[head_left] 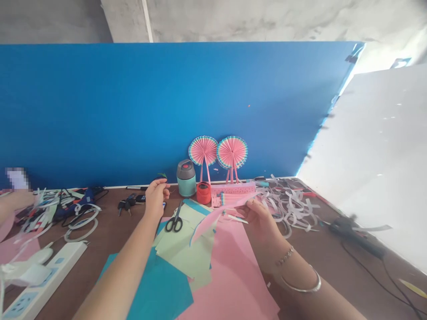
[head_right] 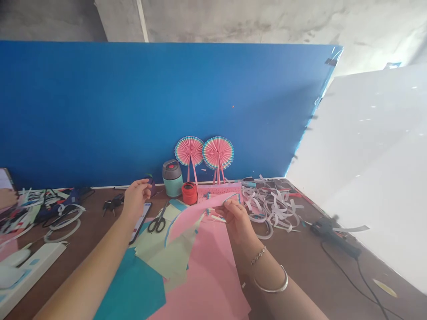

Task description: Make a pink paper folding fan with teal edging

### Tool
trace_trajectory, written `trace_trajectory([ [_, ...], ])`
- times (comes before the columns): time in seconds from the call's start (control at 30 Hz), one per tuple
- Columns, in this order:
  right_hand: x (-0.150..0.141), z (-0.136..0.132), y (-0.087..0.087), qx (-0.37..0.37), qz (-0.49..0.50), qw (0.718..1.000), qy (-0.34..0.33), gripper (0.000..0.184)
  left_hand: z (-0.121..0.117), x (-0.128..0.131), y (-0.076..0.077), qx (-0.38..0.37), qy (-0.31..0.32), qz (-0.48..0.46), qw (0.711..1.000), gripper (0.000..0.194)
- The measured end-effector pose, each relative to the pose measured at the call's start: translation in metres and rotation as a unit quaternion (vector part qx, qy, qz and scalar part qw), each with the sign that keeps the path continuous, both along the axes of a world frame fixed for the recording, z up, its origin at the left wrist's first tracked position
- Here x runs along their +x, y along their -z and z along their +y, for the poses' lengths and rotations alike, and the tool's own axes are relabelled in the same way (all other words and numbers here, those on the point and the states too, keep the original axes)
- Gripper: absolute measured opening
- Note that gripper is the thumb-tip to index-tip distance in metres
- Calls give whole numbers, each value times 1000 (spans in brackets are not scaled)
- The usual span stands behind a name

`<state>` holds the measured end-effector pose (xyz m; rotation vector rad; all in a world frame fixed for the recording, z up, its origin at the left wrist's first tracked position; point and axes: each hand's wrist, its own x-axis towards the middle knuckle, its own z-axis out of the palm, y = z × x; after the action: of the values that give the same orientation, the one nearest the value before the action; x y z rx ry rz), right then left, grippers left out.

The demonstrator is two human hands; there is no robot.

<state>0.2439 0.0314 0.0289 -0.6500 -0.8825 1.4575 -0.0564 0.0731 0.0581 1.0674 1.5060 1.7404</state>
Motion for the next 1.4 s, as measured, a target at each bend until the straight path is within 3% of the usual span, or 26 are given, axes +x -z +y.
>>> trace_trajectory([
  [0.13, 0, 2, 14, 3, 14, 1000, -15, 12, -32, -11, 1, -43, 75, 103, 991, 19],
  [0.2, -3, 5, 22, -7, 24, 999, -29, 10, -48, -6, 17, 5, 64, 252, 966, 18],
  [0.27, -6, 6, 27, -25, 27, 998, -46, 11, -55, 5, 39, 62, 18, 329, 942, 19],
  [0.4, -7, 4, 29, -44, 27, 997, -61, 13, -42, 39, 79, 115, -30, 354, 928, 21],
  [0.53, 1, 1, 30, -52, 36, 996, -55, 9, -16, 68, 89, 126, -20, 345, 930, 22],
  [0.7, 8, 5, 34, -48, 38, 997, -47, 12, 3, 74, 72, 117, 11, 334, 935, 21],
  [0.83, 4, -3, 23, -16, 29, 999, -3, 10, -3, 64, 37, 90, 38, 303, 948, 21],
  [0.9, 2, -11, 14, 10, 0, 999, 32, 10, -19, 58, 15, 84, 100, 291, 948, 28],
  [1.0, -2, -21, 3, 82, -61, 992, 71, 8, -58, 50, -9, 116, 288, 240, 920, 56],
  [1.07, -2, -24, 3, 145, -151, 975, 69, 6, -86, 48, -10, 108, 325, 291, 893, 76],
  [1.17, 0, -26, 15, 245, -333, 910, 27, 4, -117, 49, 13, 110, 332, 434, 830, 106],
  [1.2, 1, -26, 22, 271, -388, 881, 8, 7, -122, 50, 25, 108, 323, 485, 805, 103],
  [1.27, 5, -28, 35, 311, -472, 824, -32, 14, -127, 54, 50, 103, 297, 554, 771, 80],
  [1.33, 8, -29, 47, 338, -514, 787, -57, 18, -127, 57, 69, 112, 278, 582, 756, 67],
  [1.4, 10, -30, 53, 346, -543, 762, -65, 22, -124, 58, 80, 113, 261, 585, 759, 53],
])
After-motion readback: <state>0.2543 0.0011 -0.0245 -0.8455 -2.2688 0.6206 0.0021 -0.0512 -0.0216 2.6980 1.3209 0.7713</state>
